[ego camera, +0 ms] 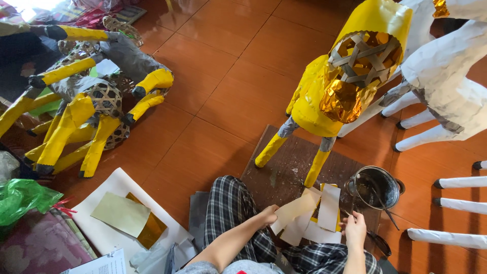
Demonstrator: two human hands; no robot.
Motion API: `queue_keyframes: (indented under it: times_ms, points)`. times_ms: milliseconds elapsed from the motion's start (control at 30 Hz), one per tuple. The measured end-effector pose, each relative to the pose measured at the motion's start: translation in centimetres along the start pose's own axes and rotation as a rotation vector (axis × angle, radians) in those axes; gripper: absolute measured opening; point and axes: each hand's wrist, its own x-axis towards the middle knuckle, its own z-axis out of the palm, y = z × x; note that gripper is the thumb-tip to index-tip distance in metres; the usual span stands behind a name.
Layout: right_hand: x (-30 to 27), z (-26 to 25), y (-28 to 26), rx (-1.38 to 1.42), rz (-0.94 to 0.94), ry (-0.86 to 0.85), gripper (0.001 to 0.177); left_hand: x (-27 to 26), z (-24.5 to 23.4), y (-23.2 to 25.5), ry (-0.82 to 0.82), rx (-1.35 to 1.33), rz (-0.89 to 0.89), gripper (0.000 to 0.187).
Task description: Applying yellow paper strips to a craft animal figure
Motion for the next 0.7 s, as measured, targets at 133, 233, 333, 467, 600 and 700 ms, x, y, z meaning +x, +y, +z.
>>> queue_keyframes:
  times_ms: [133, 233, 333, 467, 600, 700]
  points:
    - [1.1, -0.2, 0.8, -0.204, -0.006, 0.113, 0.036, 0.7, 0.3, -0.6, 0.014, -0.028, 0.033, 0.051]
    - [0.9, -0.5, 0.4, -0.256, -0.005, 0.173, 0.038, 0.8, 0.2, -0.6, 0.041, -0.041, 0.044, 0.044]
    - [0.3, -0.4, 0.1, -0.138, -0.029, 0.215, 0.038, -0.2, 0.2, -0.2, 0.04, -0.034, 0.05, 0.043]
    - [1.9, 1.0, 2.1, 0.163, 0.075, 0.239, 0.032, 0.7, 0.2, -0.5, 0.057, -0.041, 0.06, 0.043]
    - [-0.7, 1.6, -0.3, 0.196, 0.088, 0.217, 0.026, 0.6, 0.2, -0.5, 0.055, -0.028, 0.065, 0.05]
    - [-0.9, 2.1, -0.8, 0.16, 0.0, 0.28, 0.027, 1.2, 0.3, -0.9, 0.084, -0.052, 0.113, 0.049]
